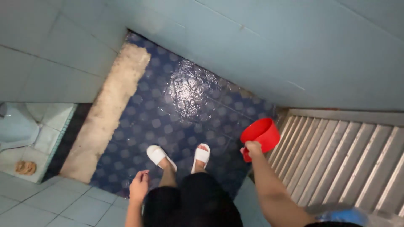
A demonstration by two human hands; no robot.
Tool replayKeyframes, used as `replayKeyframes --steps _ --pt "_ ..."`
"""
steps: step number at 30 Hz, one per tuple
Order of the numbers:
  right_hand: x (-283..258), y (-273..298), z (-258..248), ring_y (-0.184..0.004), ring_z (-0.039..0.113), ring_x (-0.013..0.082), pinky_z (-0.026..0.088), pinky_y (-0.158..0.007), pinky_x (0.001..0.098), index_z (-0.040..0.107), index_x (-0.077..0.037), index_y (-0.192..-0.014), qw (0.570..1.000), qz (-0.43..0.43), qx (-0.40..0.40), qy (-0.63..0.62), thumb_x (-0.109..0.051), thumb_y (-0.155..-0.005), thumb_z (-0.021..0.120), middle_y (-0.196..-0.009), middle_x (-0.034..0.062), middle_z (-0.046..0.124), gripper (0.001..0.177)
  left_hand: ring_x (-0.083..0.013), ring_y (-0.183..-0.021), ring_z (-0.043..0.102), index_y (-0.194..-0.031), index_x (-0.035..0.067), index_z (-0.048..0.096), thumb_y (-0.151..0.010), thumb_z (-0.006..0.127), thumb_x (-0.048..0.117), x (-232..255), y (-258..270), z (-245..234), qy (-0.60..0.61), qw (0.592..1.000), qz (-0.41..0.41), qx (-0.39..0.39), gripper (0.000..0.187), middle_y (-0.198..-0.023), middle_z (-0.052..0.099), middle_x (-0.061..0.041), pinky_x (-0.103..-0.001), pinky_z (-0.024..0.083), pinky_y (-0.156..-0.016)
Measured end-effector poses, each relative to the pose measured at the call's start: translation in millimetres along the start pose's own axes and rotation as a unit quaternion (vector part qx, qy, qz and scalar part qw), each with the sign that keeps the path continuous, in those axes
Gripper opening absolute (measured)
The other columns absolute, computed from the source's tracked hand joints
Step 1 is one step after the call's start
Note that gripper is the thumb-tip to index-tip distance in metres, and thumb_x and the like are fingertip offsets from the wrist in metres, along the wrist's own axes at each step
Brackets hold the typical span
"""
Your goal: Cleaning bathroom walls and organizing toiletries.
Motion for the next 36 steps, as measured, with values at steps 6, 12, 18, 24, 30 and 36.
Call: replayKeyframes --steps 6,12,18,24,30,36 --pt "-21.3 69.8 79.0 -0.048 0.060 0.0316 0.056 -0.048 0.0455 0.059 0.008 -0.084 0.993 -0.023 -0.106 0.034 0.000 -0.087 0.060 -0.068 0.0203 0.060 0.009 -0.0241 -0.080 0.075 -0.118 0.014 0.074 -0.100 0.056 0.032 -21.4 -38.3 -61.1 0.083 0.996 -0.011 0.030 0.031 -0.087 0.078 -0.010 -0.036 0.056 -0.077" --pt "-78.1 239.8 211.5 -0.042 0.052 0.0206 0.045 -0.039 0.0342 0.058 0.000 -0.078 0.971 -0.129 -0.200 0.036 -0.011 -0.085 0.072 -0.059 0.0093 0.056 0.019 -0.0193 -0.072 0.074 -0.115 0.008 0.073 -0.101 0.056 0.029 -54.6 -92.3 -153.1 0.145 0.989 -0.009 0.030 0.030 -0.082 0.077 -0.009 -0.033 0.057 -0.071" --pt "-110.0 422.6 352.8 -0.041 0.046 0.0114 0.035 -0.036 0.0275 0.055 -0.008 -0.091 0.944 -0.164 -0.284 0.032 -0.024 -0.085 0.082 -0.059 0.0014 0.053 0.032 -0.0204 -0.069 0.074 -0.112 0.007 0.074 -0.099 0.060 0.021 -102.8 -151.4 -252.5 0.153 0.986 0.001 0.069 0.024 -0.081 0.076 -0.009 -0.034 0.056 -0.068" --pt "-146.6 565.6 439.9 -0.039 0.046 0.0112 0.034 -0.033 0.0279 0.052 -0.009 -0.095 0.916 -0.243 -0.314 0.059 -0.031 -0.089 0.078 -0.060 0.0019 0.053 0.035 -0.0202 -0.072 0.074 -0.096 0.007 0.081 -0.089 0.072 0.018 -116.0 -194.9 -305.4 0.173 0.971 0.068 0.151 0.016 -0.081 0.078 -0.011 -0.035 0.058 -0.070" --pt "-213.0 658.0 504.5 -0.039 0.046 0.0123 0.037 -0.032 0.0300 0.050 -0.009 -0.098 0.872 -0.357 -0.327 0.077 -0.028 -0.089 0.077 -0.060 0.0025 0.053 0.035 -0.0256 -0.086 0.070 -0.097 0.005 0.074 -0.067 0.088 0.019 -103.6 -199.9 -320.1 0.231 0.938 0.071 0.247 0.036 -0.104 0.067 -0.017 -0.035 0.057 -0.079" --pt "-297.7 732.7 604.3 -0.042 0.052 0.0151 0.042 -0.035 0.0330 0.048 -0.007 -0.104 0.774 -0.504 -0.345 0.166 -0.023 -0.090 0.079 -0.063 0.0048 0.057 0.037 -0.0273 -0.091 0.071 -0.109 0.011 0.074 -0.083 0.077 0.032 -120.6 -233.2 -296.7 0.353 0.928 -0.052 0.108 0.034 -0.108 0.077 -0.021 -0.037 0.055 -0.084"
Point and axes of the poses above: each hand's wrist, its own y-axis away from the middle knuckle, its own z-axis out of the palm, x = y × z, the point moved 5 cm from there along -y, towards the middle knuckle
